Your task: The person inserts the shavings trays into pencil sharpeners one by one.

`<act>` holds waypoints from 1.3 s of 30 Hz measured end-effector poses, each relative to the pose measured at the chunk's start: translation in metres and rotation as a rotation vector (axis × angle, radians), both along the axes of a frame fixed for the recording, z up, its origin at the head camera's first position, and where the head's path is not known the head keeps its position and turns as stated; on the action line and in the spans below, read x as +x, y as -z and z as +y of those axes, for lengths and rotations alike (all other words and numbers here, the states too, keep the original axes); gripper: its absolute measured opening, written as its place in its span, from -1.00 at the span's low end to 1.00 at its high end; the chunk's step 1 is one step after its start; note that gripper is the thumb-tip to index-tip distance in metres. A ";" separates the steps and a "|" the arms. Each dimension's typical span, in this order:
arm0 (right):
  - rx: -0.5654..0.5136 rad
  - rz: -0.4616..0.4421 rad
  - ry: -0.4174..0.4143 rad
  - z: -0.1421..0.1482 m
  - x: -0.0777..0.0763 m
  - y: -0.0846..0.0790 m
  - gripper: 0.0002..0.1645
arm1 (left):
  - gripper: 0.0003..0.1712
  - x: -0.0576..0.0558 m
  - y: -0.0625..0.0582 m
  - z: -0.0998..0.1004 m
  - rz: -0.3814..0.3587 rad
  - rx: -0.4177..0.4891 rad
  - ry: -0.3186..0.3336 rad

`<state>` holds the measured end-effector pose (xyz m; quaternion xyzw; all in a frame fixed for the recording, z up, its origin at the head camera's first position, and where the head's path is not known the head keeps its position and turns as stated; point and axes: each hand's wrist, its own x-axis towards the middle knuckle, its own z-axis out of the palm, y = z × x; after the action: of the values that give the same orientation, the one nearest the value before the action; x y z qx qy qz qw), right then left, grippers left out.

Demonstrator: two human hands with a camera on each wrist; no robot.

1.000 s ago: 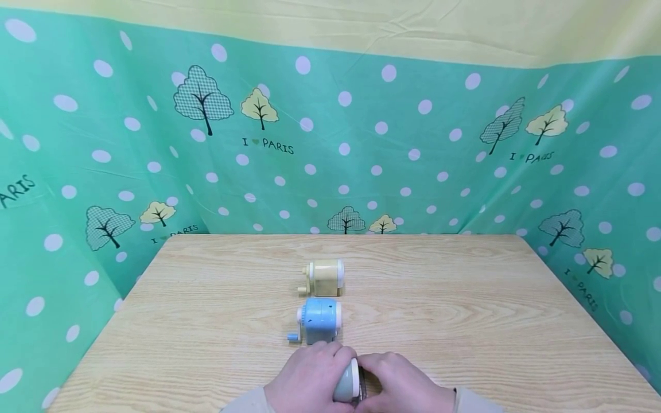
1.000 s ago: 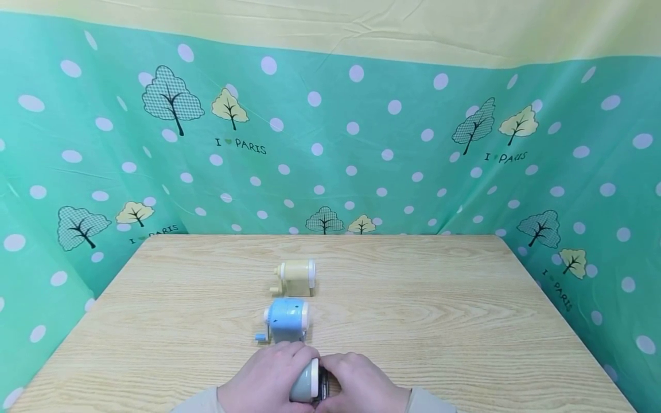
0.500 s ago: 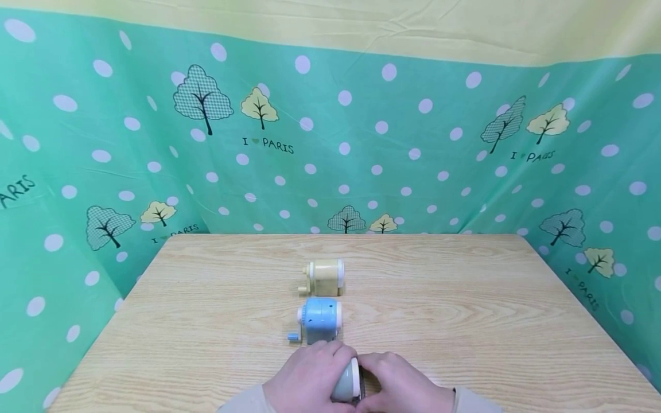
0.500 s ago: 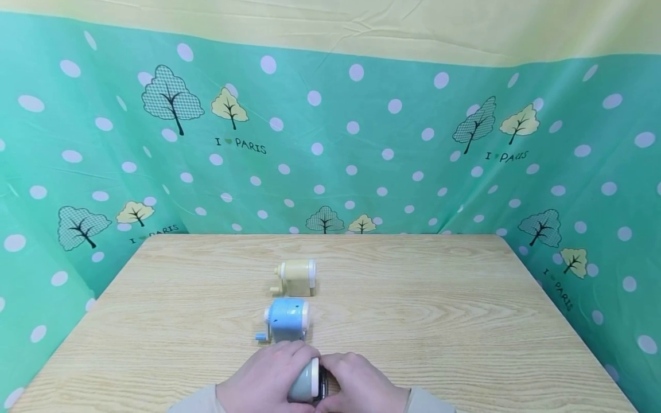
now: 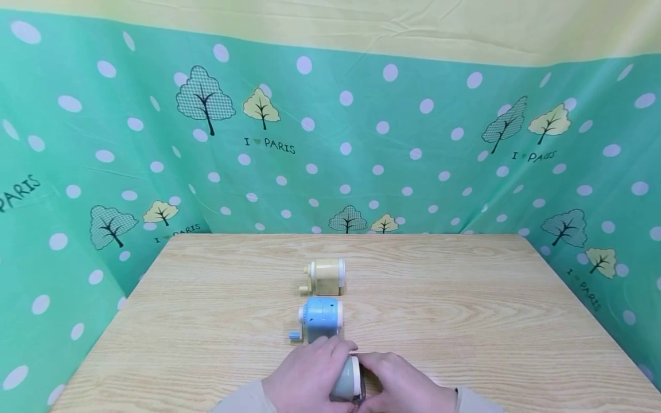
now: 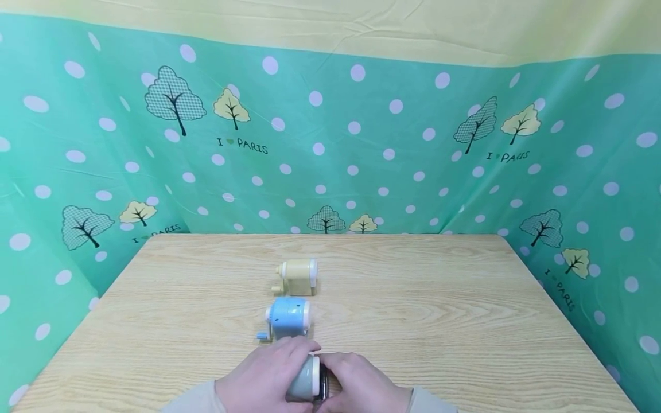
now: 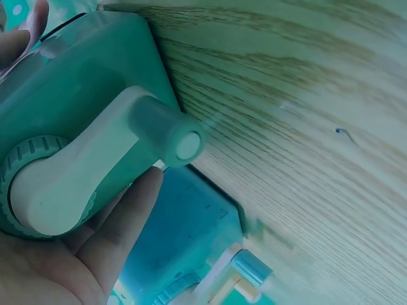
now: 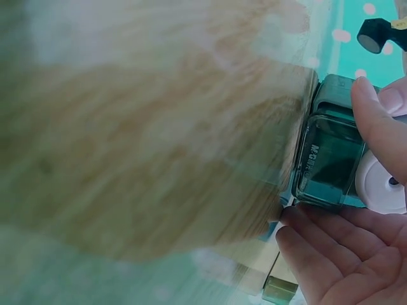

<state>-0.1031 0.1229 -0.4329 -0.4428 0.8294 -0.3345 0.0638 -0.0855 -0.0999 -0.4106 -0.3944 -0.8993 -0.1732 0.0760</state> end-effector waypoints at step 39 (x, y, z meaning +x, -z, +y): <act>0.159 -0.102 0.144 0.010 0.002 -0.007 -0.12 | -0.21 0.000 -0.005 -0.021 -0.175 -0.036 -0.111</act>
<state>-0.1012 0.1326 -0.4262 -0.3580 0.8787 -0.2934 0.1167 -0.0850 -0.1208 -0.4060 -0.3284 -0.9260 -0.1863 -0.0006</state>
